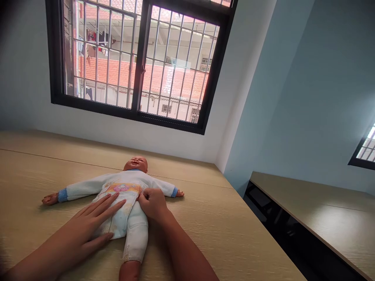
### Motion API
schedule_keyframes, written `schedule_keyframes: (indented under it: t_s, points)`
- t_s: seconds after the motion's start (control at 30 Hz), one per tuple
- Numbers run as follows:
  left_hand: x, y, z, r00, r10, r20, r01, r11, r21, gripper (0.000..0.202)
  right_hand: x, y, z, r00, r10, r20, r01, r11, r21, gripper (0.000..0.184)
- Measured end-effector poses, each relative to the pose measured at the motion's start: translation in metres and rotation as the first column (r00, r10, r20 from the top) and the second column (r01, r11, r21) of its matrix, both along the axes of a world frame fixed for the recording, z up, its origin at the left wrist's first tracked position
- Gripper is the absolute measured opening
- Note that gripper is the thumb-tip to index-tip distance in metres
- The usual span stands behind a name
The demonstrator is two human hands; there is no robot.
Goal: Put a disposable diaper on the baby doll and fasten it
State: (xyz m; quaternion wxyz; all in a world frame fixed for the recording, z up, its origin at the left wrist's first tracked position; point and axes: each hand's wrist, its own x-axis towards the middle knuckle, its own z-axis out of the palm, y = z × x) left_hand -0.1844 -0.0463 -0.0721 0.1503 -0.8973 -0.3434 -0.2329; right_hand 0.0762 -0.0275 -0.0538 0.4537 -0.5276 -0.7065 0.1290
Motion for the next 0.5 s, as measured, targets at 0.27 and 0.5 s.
schedule_keyframes:
  t_s: [0.27,0.5]
  points:
    - [-0.002,0.003,-0.002,1.000,-0.002,0.031,0.004,0.998,-0.060,0.076,0.000,0.001,-0.002,1.000,0.012,-0.018,-0.013,1.000,-0.012,0.041]
    - [-0.002,0.000,0.007,0.997,-0.016,0.079,0.027,0.990,-0.141,0.067,-0.002,-0.002,0.000,1.000,0.016,-0.012,-0.016,1.000,-0.010,0.041]
